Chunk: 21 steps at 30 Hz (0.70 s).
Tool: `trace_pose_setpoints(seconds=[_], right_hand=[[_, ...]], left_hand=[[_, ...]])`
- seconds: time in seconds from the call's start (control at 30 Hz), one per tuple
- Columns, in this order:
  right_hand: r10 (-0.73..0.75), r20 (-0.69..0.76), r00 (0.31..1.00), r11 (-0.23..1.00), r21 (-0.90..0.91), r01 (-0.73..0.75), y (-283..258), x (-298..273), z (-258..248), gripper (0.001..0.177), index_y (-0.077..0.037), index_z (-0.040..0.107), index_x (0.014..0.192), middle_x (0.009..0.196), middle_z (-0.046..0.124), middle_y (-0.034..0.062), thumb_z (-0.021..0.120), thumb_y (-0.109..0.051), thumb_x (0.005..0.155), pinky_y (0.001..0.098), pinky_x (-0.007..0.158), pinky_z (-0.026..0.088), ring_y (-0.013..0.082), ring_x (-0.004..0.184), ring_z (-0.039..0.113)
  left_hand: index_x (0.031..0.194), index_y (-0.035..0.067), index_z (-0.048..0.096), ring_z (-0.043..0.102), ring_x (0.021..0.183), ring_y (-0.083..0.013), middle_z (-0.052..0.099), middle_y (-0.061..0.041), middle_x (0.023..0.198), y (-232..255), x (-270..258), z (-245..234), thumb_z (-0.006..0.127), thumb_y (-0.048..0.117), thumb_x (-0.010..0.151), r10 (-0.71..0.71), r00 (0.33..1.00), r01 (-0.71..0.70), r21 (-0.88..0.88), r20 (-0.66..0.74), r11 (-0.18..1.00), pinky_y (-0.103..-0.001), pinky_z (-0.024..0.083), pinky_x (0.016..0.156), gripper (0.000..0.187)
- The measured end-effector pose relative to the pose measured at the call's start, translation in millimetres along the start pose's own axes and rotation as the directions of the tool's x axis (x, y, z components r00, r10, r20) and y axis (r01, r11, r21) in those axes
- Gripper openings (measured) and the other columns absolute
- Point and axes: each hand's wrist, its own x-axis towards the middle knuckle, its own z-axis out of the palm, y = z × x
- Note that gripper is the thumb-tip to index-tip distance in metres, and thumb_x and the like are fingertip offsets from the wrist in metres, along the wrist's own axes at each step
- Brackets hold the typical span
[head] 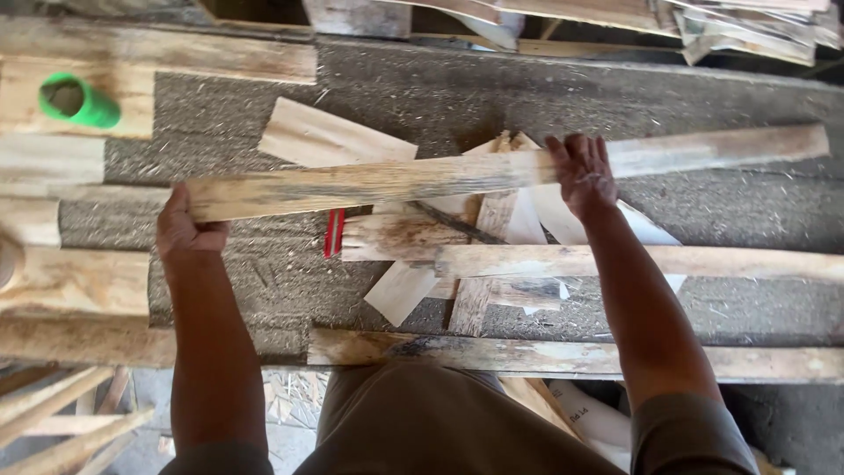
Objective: Sorting and organizing small pieces of thin wood on a workbench in a workshop.
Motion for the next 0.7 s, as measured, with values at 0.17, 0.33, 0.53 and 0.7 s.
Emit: trace_pose_setpoints(seconds=[0.17,0.33,0.53,0.7], right_hand=[[0.031,0.008,0.999,0.997,-0.07,-0.031,9,19,-1,0.051,-0.019,0.051,0.151,0.125,0.056,0.0152,0.051,-0.005,0.102,0.056,0.121,0.033,0.0353,0.122,0.056],[0.079,-0.01,0.997,0.989,-0.122,-0.08,16,39,-3,0.039,-0.015,0.054,0.141,0.124,0.057,0.0152,0.054,-0.012,0.102,0.0516,0.106,0.043,0.0336,0.117,0.057],[0.223,0.061,0.973,0.942,-0.269,-0.199,13,53,-10,0.022,-0.008,0.057,0.126,0.116,0.059,0.0143,0.054,-0.013,0.105,0.0504,0.104,0.044,0.0298,0.114,0.058],[0.233,-0.093,0.968,0.927,-0.28,-0.25,50,66,-5,0.029,-0.011,0.057,0.131,0.118,0.059,0.0133,0.058,-0.014,0.102,0.0544,0.109,0.042,0.03,0.117,0.057]], left_hand=[[0.124,0.002,0.066,0.078,0.099,-0.0271,0.078,-0.012,0.11,-13,39,-13,0.065,0.035,0.106,0.001,0.998,-0.002,0.009,0.061,1.0,-0.041,0.066,0.078,0.037],[0.124,0.004,0.064,0.079,0.1,-0.0284,0.078,-0.012,0.112,-24,24,21,0.067,0.038,0.105,0.228,0.95,-0.245,0.057,0.214,0.968,-0.039,0.068,0.077,0.039],[0.101,0.006,0.066,0.086,0.082,-0.0215,0.082,-0.01,0.097,-19,-10,77,0.074,0.035,0.096,0.426,0.905,-0.412,0.213,-0.019,0.886,-0.035,0.072,0.067,0.031],[0.091,0.01,0.078,0.06,0.057,-0.0033,0.075,-0.004,0.079,-39,-39,118,0.081,0.024,0.099,0.433,0.895,-0.436,0.426,0.11,0.793,-0.019,0.049,0.043,0.016]])
